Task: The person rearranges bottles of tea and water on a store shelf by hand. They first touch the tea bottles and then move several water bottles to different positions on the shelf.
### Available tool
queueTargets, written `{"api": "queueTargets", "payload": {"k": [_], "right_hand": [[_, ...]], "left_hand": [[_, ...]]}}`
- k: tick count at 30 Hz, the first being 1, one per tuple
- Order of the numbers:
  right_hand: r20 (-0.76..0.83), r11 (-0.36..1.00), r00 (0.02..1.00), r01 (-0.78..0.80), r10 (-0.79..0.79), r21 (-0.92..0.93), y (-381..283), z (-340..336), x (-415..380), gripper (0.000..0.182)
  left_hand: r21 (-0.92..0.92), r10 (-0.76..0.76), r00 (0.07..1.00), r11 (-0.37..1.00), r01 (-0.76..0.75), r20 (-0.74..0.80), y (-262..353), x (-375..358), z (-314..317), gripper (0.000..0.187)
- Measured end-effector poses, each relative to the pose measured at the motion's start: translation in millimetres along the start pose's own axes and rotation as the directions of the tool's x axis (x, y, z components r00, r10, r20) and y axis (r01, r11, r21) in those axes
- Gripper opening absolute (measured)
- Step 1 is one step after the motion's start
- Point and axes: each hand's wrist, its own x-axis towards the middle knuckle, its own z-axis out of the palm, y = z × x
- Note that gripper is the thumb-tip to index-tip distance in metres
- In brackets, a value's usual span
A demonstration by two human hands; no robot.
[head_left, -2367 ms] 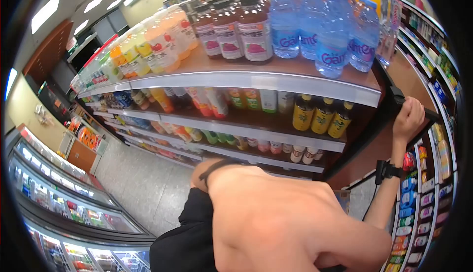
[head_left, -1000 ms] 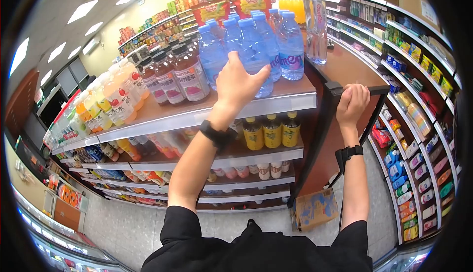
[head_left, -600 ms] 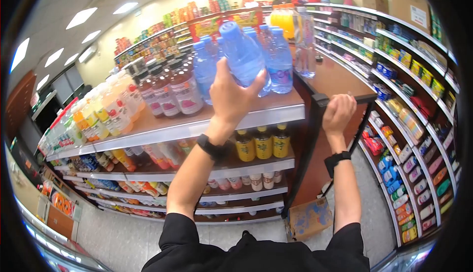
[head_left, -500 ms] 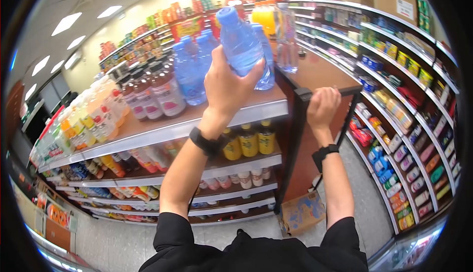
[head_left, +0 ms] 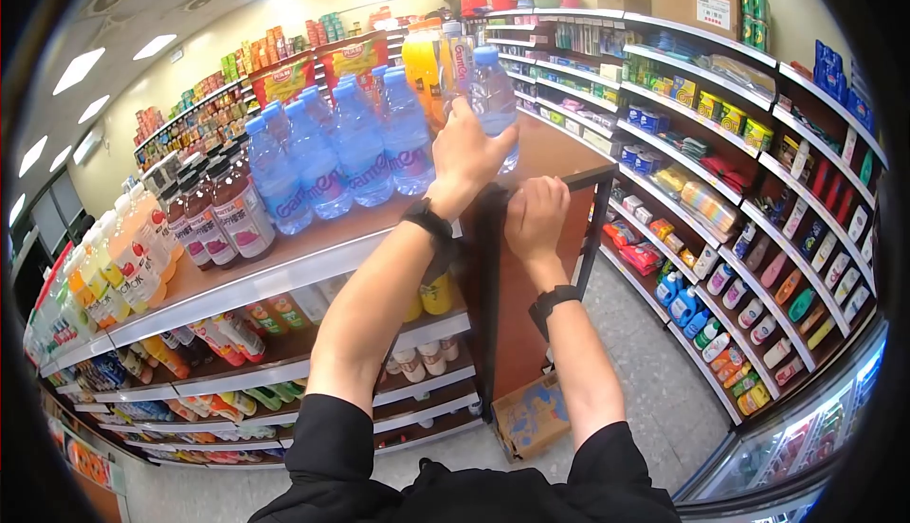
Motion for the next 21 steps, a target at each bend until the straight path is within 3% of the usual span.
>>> {"api": "queueTargets", "payload": {"k": [8,18,21], "right_hand": [[-0.007,0.999,1.000,0.023,-0.023,0.038,4.8,0.0,-1.6,0.019],[-0.024,0.998,1.000,0.008,-0.007,0.064,5.0,2.6,-3.6,0.019],[-0.027,0.998,1.000,0.005,-0.003,0.059,5.8,2.0,-2.9,0.019]], "left_hand": [[0.107,-0.137,0.989,0.986,0.131,0.053,-23.1,13.3,31.5,0.070],[0.102,-0.117,0.991,0.989,0.110,0.068,-40.7,21.1,52.0,0.067],[0.133,-0.089,0.989,0.988,0.073,0.120,-43.2,14.3,51.4,0.076]]}}
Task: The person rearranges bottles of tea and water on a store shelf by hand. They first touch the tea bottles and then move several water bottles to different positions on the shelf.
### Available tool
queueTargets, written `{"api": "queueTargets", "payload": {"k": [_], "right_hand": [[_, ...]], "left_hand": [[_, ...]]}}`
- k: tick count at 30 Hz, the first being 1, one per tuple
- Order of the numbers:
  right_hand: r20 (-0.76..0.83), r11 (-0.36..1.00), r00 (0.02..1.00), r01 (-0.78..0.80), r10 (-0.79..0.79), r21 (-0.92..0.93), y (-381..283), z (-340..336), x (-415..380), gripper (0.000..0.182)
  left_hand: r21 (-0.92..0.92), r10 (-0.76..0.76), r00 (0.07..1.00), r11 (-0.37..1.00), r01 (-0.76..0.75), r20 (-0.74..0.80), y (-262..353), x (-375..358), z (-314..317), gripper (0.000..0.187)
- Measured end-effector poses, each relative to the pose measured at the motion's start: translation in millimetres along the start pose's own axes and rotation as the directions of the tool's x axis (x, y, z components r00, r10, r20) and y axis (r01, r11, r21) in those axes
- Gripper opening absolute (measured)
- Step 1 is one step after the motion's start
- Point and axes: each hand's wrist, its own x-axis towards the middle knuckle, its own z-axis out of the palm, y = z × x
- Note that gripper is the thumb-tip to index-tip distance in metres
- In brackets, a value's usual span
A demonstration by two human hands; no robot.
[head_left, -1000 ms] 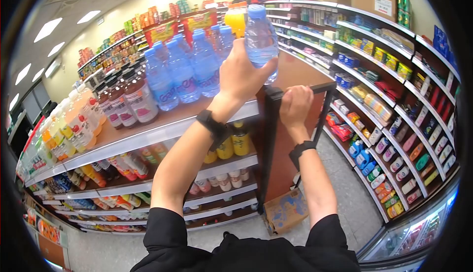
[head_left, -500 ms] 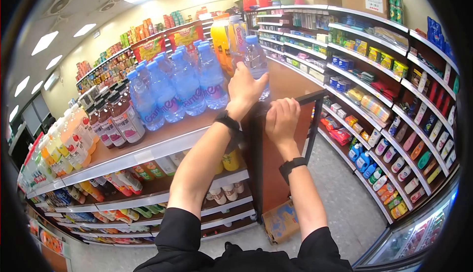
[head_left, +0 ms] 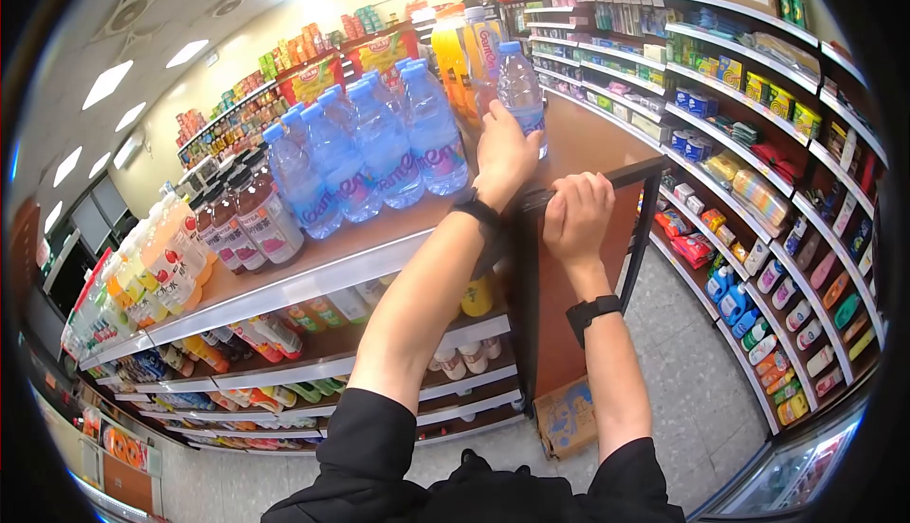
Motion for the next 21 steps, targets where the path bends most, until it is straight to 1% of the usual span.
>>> {"api": "queueTargets", "payload": {"k": [3,5,6,7,9,10,11,13,15,17,19,21], "right_hand": [[0.002,1.000,1.000,0.009,-0.009,-0.002,0.8,-1.5,-0.2,0.020],[0.017,1.000,1.000,0.010,-0.010,0.000,0.8,-1.2,-0.4,0.020],[0.015,1.000,1.000,0.015,-0.015,0.005,0.0,-1.2,-0.8,0.020],[0.012,1.000,1.000,0.011,-0.011,-0.002,0.0,-0.9,-0.9,0.021],[0.013,1.000,1.000,0.009,-0.009,0.002,-0.8,-1.1,-1.2,0.021],[0.023,1.000,1.000,0.006,-0.006,-0.003,-1.0,-2.1,0.3,0.021],[0.038,1.000,0.999,0.003,-0.003,-0.007,-1.8,-3.5,0.5,0.021],[0.048,1.000,0.999,0.005,-0.005,-0.004,-2.7,-4.8,0.6,0.021],[0.053,1.000,0.999,0.005,-0.004,-0.022,-3.9,-5.6,0.3,0.021],[0.070,1.000,0.998,-0.005,0.006,-0.020,-5.4,-6.7,0.9,0.021],[0.073,1.000,0.997,-0.015,0.016,-0.019,-5.9,-6.4,0.9,0.020],[0.081,0.999,0.996,-0.025,0.028,-0.038,-9.1,-7.7,4.0,0.019]], "left_hand": [[-0.002,0.041,0.999,0.999,-0.041,-0.001,1.3,-9.0,-3.1,0.074],[0.013,0.050,0.999,0.999,-0.050,-0.003,5.3,-17.0,-13.3,0.080],[0.037,0.094,0.994,0.995,-0.092,-0.049,6.4,-23.1,-20.7,0.076],[0.041,0.095,0.994,0.995,-0.093,-0.056,6.0,-28.0,-29.8,0.076],[0.041,0.243,0.963,0.970,-0.240,-0.120,1.5,-41.8,-53.8,0.059],[0.024,0.266,0.954,0.964,-0.265,-0.141,0.8,-50.3,-70.0,0.037],[0.032,0.307,0.937,0.951,-0.306,-0.166,-3.1,-59.7,-86.0,0.023],[0.065,0.385,0.903,0.923,-0.380,-0.192,-21.5,-75.2,-114.2,0.019],[0.139,0.359,0.909,0.932,-0.335,-0.213,-38.1,-90.5,-139.4,0.020],[0.144,0.323,0.923,0.944,-0.298,-0.211,-57.3,-106.3,-161.1,0.024],[0.233,0.288,0.937,0.942,-0.240,-0.197,-75.7,-119.3,-180.2,0.025],[0.248,0.258,0.946,0.947,-0.207,-0.195,-95.8,-128.9,-192.8,0.027]]}}
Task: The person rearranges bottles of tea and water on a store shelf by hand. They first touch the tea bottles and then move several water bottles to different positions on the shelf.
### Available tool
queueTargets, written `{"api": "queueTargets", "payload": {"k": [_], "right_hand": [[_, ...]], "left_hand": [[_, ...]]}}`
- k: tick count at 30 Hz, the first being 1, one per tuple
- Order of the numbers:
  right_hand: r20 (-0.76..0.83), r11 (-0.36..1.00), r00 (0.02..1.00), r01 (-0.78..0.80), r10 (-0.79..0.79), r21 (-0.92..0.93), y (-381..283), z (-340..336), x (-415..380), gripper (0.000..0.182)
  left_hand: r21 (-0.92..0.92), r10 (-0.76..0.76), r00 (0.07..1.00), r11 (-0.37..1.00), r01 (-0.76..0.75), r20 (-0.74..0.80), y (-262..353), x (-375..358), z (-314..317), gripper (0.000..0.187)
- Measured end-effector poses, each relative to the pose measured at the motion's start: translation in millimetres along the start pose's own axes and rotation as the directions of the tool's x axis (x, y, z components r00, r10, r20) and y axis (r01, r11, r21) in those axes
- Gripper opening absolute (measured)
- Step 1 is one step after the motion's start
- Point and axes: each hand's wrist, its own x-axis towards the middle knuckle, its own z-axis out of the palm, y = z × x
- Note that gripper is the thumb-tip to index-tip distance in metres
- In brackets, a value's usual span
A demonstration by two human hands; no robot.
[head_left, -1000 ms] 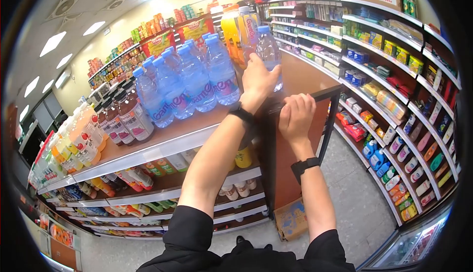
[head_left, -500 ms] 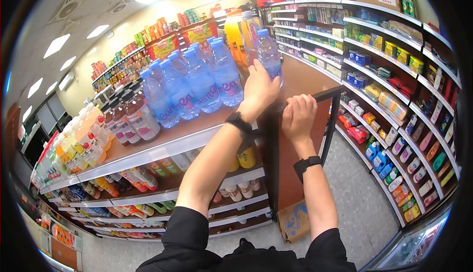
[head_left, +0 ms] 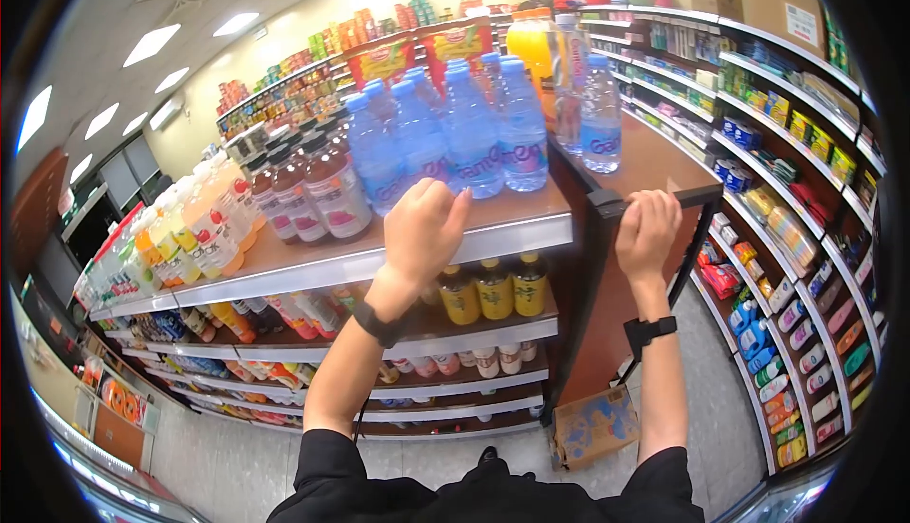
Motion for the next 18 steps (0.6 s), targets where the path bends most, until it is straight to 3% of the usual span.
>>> {"api": "queueTargets", "payload": {"k": [6,10,16,18], "right_hand": [[-0.014,0.999,0.999,-0.034,0.035,0.006,-8.4,-1.5,6.3,0.013],[-0.007,0.992,0.993,-0.122,0.122,0.036,-13.8,-7.7,16.2,0.026],[0.299,0.872,0.920,-0.352,0.255,0.341,-14.8,-5.3,44.2,0.024],[0.480,0.738,0.840,-0.488,0.252,0.466,-21.8,4.8,59.1,0.041]], "left_hand": [[0.055,0.101,0.987,0.994,-0.095,-0.123,-40.7,-21.5,-1.3,0.022],[0.109,0.111,0.993,0.988,-0.106,-0.038,-40.5,-26.5,2.2,0.021],[0.087,0.078,0.995,0.994,-0.072,-0.068,-42.6,-28.9,2.5,0.024],[0.065,0.062,0.997,0.996,-0.059,-0.053,-43.0,-28.8,1.1,0.023]]}}
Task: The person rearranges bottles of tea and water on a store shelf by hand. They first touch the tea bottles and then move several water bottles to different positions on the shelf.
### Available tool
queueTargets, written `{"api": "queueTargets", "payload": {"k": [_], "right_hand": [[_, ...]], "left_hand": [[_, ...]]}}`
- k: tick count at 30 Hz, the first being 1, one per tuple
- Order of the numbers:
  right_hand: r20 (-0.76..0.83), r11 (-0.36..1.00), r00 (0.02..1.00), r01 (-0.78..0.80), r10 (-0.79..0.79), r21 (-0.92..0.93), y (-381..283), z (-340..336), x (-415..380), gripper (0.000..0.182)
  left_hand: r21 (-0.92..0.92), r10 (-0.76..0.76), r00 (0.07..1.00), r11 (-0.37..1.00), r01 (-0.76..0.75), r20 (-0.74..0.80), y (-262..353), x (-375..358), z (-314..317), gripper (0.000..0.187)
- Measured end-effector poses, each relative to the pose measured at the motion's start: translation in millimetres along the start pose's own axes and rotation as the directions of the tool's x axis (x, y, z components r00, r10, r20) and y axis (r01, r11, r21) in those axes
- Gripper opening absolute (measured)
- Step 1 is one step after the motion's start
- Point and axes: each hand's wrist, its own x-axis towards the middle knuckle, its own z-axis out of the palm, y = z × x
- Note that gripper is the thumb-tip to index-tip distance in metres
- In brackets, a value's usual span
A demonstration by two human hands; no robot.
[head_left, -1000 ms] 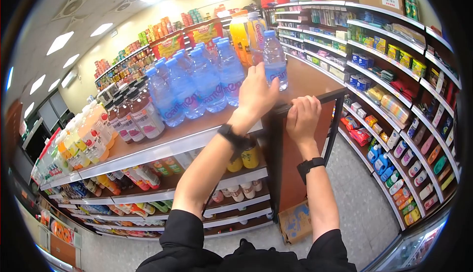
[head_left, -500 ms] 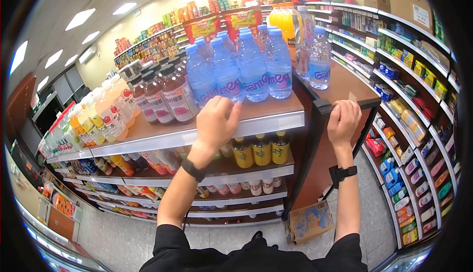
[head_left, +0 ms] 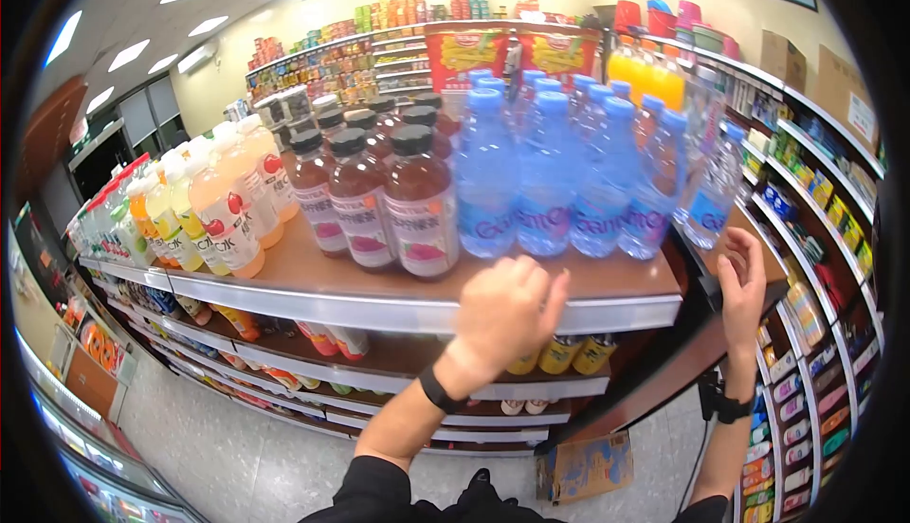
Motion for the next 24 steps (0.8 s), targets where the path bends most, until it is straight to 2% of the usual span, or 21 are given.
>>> {"api": "queueTargets", "payload": {"k": [2,4,6,8,9,12,14,20,22,24], "right_hand": [[0.086,0.998,0.996,-0.040,0.037,0.043,-30.1,21.8,15.1,0.060],[0.233,0.976,0.961,-0.181,0.151,0.117,-33.9,35.2,33.9,0.094],[0.308,0.960,0.927,-0.256,0.211,0.112,-23.1,48.3,44.3,0.104],[0.363,0.963,0.926,-0.183,0.100,0.200,-24.3,67.4,54.8,0.108],[0.307,0.958,0.940,-0.215,0.151,0.187,-19.2,70.8,59.3,0.104],[0.262,0.967,0.955,-0.187,0.137,0.175,-34.2,84.0,70.7,0.099],[0.257,0.951,0.945,-0.251,0.201,0.181,-48.7,85.8,70.7,0.093],[0.147,0.978,0.974,-0.187,0.172,0.090,-47.8,74.1,64.3,0.081],[0.096,0.972,0.986,-0.149,0.133,0.180,-53.4,67.2,58.5,0.077],[0.087,0.981,0.989,-0.131,0.119,0.143,-71.0,52.2,63.2,0.077]], "left_hand": [[-0.034,-0.020,1.000,0.999,0.020,0.008,-2.0,-1.0,0.2,0.024],[-0.057,-0.029,0.999,0.998,0.030,0.017,-2.8,-1.5,-0.8,0.026],[-0.080,-0.061,0.998,0.995,0.062,0.016,-1.9,-3.1,-1.1,0.025],[-0.054,-0.085,0.990,0.994,0.091,0.115,0.6,-2.7,-5.8,0.025],[-0.063,-0.088,0.990,0.993,0.095,0.107,0.2,-3.4,-4.6,0.025],[-0.093,-0.082,0.991,0.991,0.093,0.109,-1.6,-5.1,-1.8,0.027],[-0.077,-0.059,0.994,0.995,0.066,0.096,-1.8,-4.0,-2.6,0.028],[-0.086,-0.042,0.993,0.995,0.052,0.110,-2.6,-1.3,-8.3,0.029],[-0.067,-0.056,0.990,0.996,0.066,0.132,-3.2,-1.5,-7.7,0.029],[-0.074,-0.071,0.988,0.994,0.081,0.139,-3.8,-0.8,-6.5,0.024]]}}
